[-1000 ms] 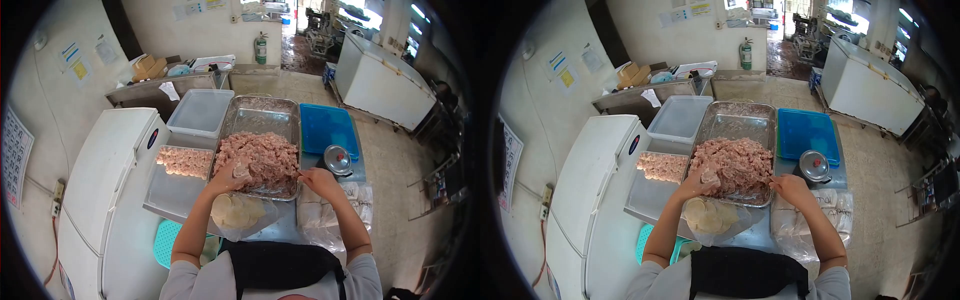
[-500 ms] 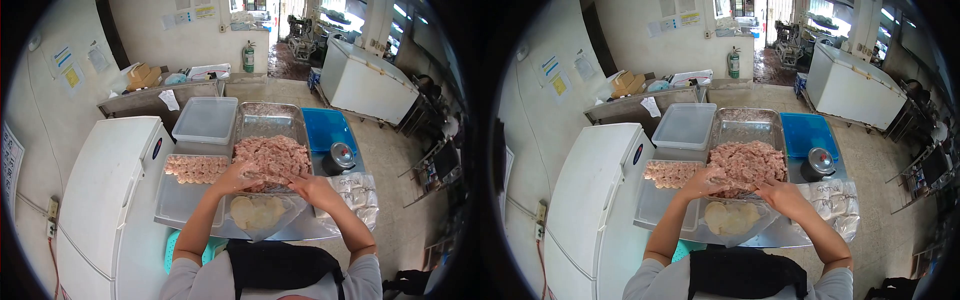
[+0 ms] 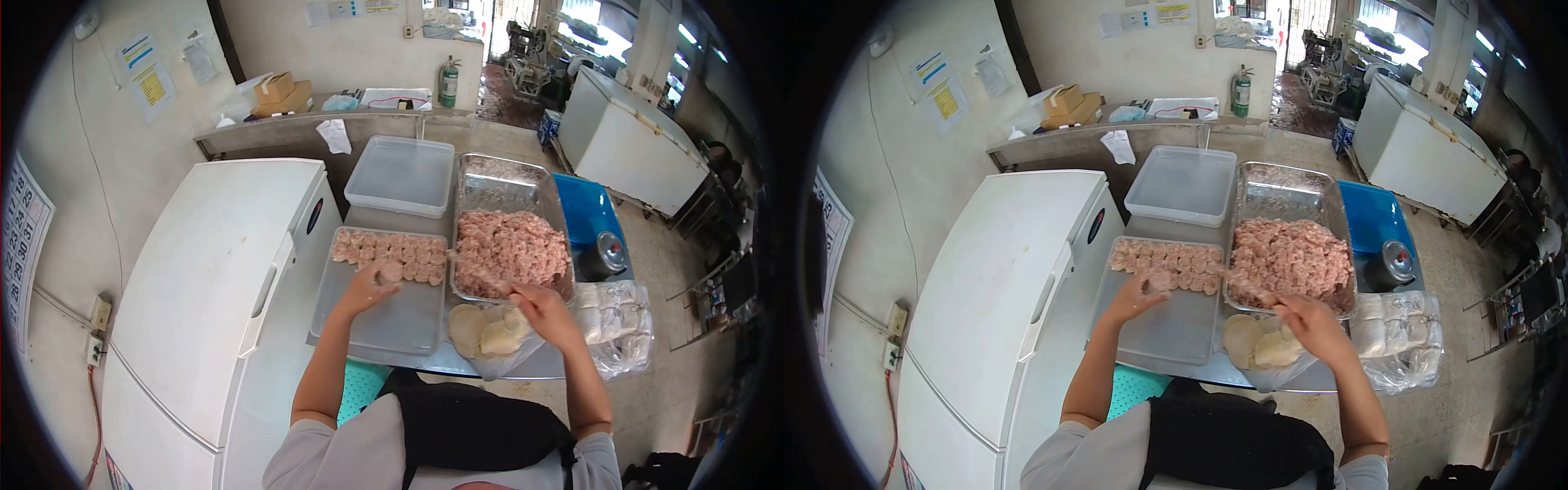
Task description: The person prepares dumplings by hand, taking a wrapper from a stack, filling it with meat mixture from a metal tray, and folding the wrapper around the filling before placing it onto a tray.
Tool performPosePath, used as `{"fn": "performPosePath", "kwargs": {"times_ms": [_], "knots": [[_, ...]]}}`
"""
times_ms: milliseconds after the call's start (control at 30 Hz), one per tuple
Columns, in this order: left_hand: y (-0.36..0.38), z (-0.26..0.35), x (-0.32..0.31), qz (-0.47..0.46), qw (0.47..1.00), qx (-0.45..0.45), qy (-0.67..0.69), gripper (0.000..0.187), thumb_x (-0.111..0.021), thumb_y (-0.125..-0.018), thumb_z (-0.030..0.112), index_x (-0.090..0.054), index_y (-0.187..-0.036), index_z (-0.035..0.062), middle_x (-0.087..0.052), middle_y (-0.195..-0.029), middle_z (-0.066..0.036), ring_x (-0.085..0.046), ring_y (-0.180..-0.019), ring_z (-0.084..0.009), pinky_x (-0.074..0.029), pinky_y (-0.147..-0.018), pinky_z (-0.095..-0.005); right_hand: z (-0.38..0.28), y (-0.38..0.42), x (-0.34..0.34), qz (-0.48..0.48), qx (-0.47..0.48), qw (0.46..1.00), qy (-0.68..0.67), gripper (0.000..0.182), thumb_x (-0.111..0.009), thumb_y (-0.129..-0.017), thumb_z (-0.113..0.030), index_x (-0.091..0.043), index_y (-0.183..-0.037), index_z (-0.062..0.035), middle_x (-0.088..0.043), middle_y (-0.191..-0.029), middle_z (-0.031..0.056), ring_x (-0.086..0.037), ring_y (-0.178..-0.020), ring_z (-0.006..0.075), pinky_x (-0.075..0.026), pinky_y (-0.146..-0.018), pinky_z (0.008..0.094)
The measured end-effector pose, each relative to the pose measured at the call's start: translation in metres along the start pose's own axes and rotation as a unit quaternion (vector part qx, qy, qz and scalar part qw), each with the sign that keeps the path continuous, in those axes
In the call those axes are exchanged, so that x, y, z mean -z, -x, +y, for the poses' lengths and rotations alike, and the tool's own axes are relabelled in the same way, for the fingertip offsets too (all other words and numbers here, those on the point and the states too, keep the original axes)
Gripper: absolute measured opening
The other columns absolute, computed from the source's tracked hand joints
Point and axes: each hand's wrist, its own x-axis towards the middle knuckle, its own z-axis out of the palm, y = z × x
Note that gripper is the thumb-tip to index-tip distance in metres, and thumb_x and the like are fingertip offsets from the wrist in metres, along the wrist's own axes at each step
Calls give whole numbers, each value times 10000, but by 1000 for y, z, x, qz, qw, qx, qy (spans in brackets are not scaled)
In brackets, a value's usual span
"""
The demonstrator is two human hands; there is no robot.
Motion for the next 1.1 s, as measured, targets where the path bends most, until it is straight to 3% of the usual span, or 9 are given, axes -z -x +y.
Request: {"fn": "performPosePath", "kwargs": {"times_ms": [133, 200, 300, 833, 933, 967, 1000, 1067, 1100], "knots": [[13, -96, 8, 118, 979, -30, -161, 637, -768, -703, 280, -530, -1233, 19, -590, -1177, -171, -573, -1042, -334, -445, -910, -381, 27, 33, -1, 56, -35, 997, -46, 271, -587, -928, -164, -616, -1142, 1, -649, -828, 114, -617, -728, 210, -476, -658, 329], [13, -109, 10, 193, 971, 44, -131, 595, -730, -729, 216, -510, -1250, 31, -555, -1232, -186, -548, -1094, -352, -443, -924, -386, 35, 54, -1, 50, -217, 966, -133, 288, -583, -945, -195, -622, -1141, 12, -574, -742, 9, -498, -646, 87, -405, -580, 249], [6, -110, 0, 259, 955, 53, -137, 616, -716, -754, 183, -469, -1292, 11, -543, -1253, -208, -545, -1134, -348, -435, -950, -391, 28, 75, -1, 76, -286, 936, -193, 280, -579, -952, -203, -635, -1119, 15, -500, -729, -43, -401, -612, 36, -336, -540, 199], [-29, -110, 31, 152, 956, -9, -250, 727, -706, -786, 190, -344, -1372, -45, -497, -1295, -265, -522, -1143, -413, -445, -951, -420, 63, 96, 18, 66, -296, 937, -172, 281, -594, -939, -178, -633, -1117, 36, -658, -877, 42, -546, -789, 95, -447, -716, 252], [-33, -63, 13, 224, 935, -74, -264, 751, -692, -801, 219, -322, -1420, 11, -455, -1369, -226, -550, -1135, -344, -489, -888, -401, 69, 85, 36, 28, -246, 962, -116, 280, -567, -953, -214, -628, -1110, 10, -659, -870, 121, -587, -792, 157, -467, -738, 301], [-25, -2, 0, 166, 983, -77, 5, 707, -674, -827, 213, -339, -1422, 30, -479, -1361, -184, -554, -1140, -303, -481, -914, -387, 66, 78, 42, 20, -246, 963, -106, 276, -555, -958, -221, -624, -1108, 1, -661, -877, 155, -617, -798, 194, -475, -742, 320], [-21, 42, -21, 94, 955, -67, 273, 664, -655, -853, 207, -355, -1424, 50, -503, -1353, -141, -558, -1145, -262, -473, -940, -374, 68, 72, 43, 18, -238, 967, -84, 267, -540, -961, -210, -614, -1117, -6, -658, -892, 180, -633, -824, 244, -481, -744, 335], [-24, 82, -84, -44, 765, -39, 641, 642, -650, -856, 254, -381, -1434, 180, -566, -1207, -108, -566, -892, -138, -514, -716, -287, 61, 55, 41, 23, -181, 981, -67, 249, -513, -964, -195, -587, -1117, -13, -649, -919, 214, -641, -863, 337, -490, -736, 375], [-28, 97, -116, -49, 764, -37, 642, 642, -650, -856, 254, -381, -1434, 180, -566, -1207, -108, -566, -892, -138, -514, -716, -287, 57, 47, 41, 30, -130, 989, -71, 240, -501, -964, -191, -569, -1109, -13, -643, -931, 221, -632, -875, 381, -493, -724, 401]]}}
